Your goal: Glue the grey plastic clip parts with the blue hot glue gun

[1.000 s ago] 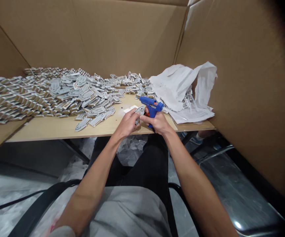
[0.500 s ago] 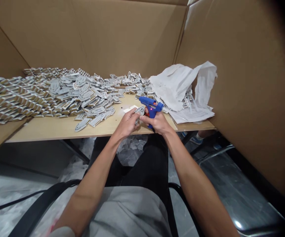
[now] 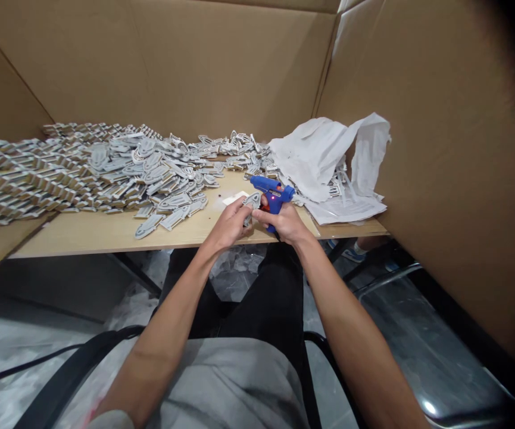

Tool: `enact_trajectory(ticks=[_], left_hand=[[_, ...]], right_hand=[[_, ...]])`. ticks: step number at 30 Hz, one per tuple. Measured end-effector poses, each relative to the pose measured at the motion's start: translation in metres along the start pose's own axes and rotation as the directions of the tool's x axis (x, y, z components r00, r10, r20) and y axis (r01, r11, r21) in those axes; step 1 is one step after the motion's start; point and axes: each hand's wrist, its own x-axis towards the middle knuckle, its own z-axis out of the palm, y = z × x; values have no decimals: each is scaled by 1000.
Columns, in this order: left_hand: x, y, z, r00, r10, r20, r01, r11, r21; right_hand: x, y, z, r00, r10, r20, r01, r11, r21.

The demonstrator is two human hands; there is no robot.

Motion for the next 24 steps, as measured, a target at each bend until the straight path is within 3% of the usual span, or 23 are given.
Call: enact_trajectory(ticks=[16, 24], left_hand=[[-1, 1, 0, 1000, 11, 6, -11, 1000, 19], [0, 0, -2, 1000, -6, 12, 6, 1000, 5]], right_hand=[[0, 1, -3, 998, -51, 38, 53, 996, -70], [0, -3, 1, 1000, 7, 14, -7, 1000, -22]])
